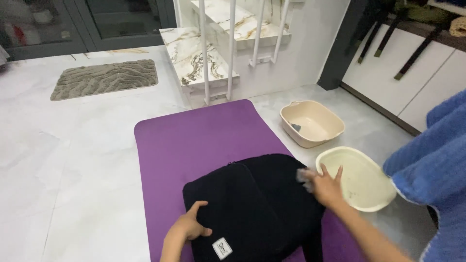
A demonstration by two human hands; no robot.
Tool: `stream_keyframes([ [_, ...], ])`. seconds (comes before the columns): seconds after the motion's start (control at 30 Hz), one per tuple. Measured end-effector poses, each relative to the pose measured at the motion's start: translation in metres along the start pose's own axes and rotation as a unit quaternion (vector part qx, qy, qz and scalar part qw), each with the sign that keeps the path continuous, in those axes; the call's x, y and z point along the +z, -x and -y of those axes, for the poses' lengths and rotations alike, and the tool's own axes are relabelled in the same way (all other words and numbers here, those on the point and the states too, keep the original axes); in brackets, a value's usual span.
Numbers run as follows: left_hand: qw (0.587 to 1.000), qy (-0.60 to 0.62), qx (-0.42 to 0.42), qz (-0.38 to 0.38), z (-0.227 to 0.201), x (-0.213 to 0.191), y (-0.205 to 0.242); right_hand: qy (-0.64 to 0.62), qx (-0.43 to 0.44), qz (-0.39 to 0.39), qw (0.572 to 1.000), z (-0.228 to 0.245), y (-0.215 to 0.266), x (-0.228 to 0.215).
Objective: Cleaning a black backpack by wiping it with a cloth and using a lint roller to remove dust and lint.
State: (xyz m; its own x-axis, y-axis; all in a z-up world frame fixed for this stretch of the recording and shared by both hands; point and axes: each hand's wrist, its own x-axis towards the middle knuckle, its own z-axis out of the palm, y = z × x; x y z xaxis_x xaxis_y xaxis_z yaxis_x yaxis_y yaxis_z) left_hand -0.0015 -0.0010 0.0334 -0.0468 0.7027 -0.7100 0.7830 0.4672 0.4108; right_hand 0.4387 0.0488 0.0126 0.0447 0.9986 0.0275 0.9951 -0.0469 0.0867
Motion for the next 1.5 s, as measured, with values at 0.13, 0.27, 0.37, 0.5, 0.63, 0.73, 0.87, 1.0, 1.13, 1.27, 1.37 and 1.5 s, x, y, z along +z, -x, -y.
stream_keyframes([
  [0.13,0.999,-0.033,-0.01,0.012,0.005,0.002,-0.034,0.005,-0.018,-0.142,0.99,0.051,-0.006,-0.048],
  [0.27,0.998,-0.003,-0.032,0.046,0.001,-0.01,-0.019,-0.197,-0.375,-0.167,0.891,0.121,0.027,-0.03],
  [0.37,0.998,0.002,-0.012,0.062,0.008,-0.017,-0.012,-0.036,-0.241,-0.082,0.966,0.043,-0.046,0.023],
  [0.5,0.999,0.014,0.015,0.05,0.012,-0.014,-0.023,-0.044,0.099,-0.204,0.973,-0.031,-0.087,-0.012],
  [0.63,0.998,-0.033,0.017,0.046,0.003,-0.012,-0.027,-0.237,-0.189,-0.368,0.879,0.097,-0.029,-0.068],
  [0.73,0.998,-0.011,0.001,0.067,0.004,-0.02,-0.01,-0.272,-0.377,-0.153,0.872,0.154,-0.016,-0.041],
  [0.87,0.998,-0.033,0.029,0.047,0.007,-0.019,-0.007,-0.337,-0.259,-0.007,0.905,0.183,-0.068,0.005],
  [1.0,0.997,-0.027,0.028,0.067,0.007,-0.023,-0.005,-0.437,-0.35,0.308,0.77,0.191,-0.013,-0.018],
  [1.13,0.989,-0.027,0.019,0.142,0.003,-0.03,0.005,-0.455,-0.38,0.572,0.566,0.087,0.03,0.021],
  [1.27,0.993,-0.061,0.017,0.104,-0.01,-0.03,0.015,-0.341,-0.249,0.539,0.729,0.06,-0.008,-0.046],
  [1.37,0.995,-0.048,0.027,0.082,-0.005,-0.033,0.024,-0.461,-0.121,0.228,0.849,0.125,-0.022,-0.06],
  [1.5,0.993,0.018,0.115,0.013,0.024,-0.022,-0.014,-0.392,-0.201,-0.009,0.897,0.214,-0.037,0.029],
])
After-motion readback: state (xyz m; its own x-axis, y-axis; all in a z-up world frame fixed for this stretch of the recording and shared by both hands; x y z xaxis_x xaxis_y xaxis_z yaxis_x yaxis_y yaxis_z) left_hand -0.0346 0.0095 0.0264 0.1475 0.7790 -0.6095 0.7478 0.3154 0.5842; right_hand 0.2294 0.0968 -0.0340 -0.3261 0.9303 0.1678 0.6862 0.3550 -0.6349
